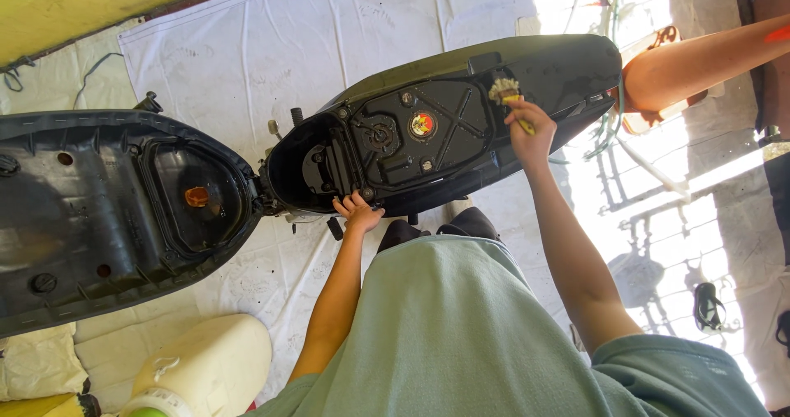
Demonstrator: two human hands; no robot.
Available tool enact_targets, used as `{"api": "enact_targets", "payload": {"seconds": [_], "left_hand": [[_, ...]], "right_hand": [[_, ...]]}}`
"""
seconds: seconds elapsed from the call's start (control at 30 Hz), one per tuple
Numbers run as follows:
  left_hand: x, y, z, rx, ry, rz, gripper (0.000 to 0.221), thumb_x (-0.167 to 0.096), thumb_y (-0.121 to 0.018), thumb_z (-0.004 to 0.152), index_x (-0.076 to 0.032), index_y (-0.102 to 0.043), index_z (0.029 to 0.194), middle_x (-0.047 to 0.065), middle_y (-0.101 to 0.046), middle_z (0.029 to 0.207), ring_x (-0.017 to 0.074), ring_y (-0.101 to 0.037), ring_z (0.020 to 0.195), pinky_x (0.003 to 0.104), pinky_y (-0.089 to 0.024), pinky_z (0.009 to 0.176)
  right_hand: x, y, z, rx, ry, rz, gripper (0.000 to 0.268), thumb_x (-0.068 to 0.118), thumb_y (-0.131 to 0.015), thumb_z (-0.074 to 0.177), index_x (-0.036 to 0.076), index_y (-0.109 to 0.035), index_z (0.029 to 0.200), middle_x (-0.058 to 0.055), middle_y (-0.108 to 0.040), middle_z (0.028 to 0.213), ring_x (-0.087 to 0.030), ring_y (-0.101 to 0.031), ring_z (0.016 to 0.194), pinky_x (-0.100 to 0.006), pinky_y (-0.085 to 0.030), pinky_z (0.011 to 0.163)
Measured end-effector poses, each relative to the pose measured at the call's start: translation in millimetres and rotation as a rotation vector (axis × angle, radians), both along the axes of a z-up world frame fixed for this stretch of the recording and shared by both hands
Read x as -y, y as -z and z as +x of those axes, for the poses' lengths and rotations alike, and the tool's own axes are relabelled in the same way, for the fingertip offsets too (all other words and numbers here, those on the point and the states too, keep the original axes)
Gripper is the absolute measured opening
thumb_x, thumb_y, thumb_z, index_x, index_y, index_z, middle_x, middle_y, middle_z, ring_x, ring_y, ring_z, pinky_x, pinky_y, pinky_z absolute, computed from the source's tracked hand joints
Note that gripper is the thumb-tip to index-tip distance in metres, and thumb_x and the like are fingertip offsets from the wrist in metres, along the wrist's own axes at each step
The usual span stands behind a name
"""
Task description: The person scrubs the inside of a motorcycle's open seat compartment with a brush, then rinses the area with a water hose, and finally scrubs the compartment again with the brush.
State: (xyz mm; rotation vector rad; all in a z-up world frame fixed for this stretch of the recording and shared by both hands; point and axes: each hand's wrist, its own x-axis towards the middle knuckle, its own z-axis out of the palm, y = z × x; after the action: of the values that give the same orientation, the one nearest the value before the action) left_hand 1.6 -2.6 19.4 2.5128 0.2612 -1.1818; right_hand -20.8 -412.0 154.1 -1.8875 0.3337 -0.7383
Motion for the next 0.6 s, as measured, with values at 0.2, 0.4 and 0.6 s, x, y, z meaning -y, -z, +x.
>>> {"api": "enact_targets", "payload": {"seconds": [0.2, 0.4, 0.6], "left_hand": [[3, -6, -1, 0.004, -0.006, 0.021, 0.087, -0.040, -0.070, 0.090, -0.015, -0.013, 0.152, 0.016, -0.010, 0.157, 0.0463, 0.025, 0.148, 0.065, -0.036, 0.112], [-1, 3, -5, 0.042, 0.009, 0.039, 0.086, -0.043, -0.071, 0.090, -0.016, -0.016, 0.151, 0.015, -0.014, 0.156, 0.0461, 0.025, 0.148, 0.064, -0.037, 0.112], [0, -1, -1, 0.013, -0.003, 0.016, 0.087, -0.044, -0.070, 0.090, -0.016, -0.014, 0.151, 0.015, -0.011, 0.156, 0.0460, 0.027, 0.147, 0.064, -0.037, 0.111]], "right_hand": [[-5, -7, 37, 0.032, -0.050, 0.049, 0.028, -0.024, -0.067, 0.085, 0.000, -0.075, 0.072, -0.020, -0.076, 0.108, -0.039, -0.065, 0.118, -0.041, -0.054, 0.100], [5, -13, 21, -0.093, -0.294, -0.200, 0.029, -0.022, -0.064, 0.080, 0.005, -0.072, 0.073, -0.014, -0.077, 0.109, -0.040, -0.066, 0.121, -0.044, -0.055, 0.100], [2, -21, 23, -0.051, -0.164, -0.174, 0.031, -0.023, -0.069, 0.084, 0.004, -0.073, 0.071, -0.017, -0.077, 0.104, -0.041, -0.069, 0.115, -0.044, -0.056, 0.098]]}}
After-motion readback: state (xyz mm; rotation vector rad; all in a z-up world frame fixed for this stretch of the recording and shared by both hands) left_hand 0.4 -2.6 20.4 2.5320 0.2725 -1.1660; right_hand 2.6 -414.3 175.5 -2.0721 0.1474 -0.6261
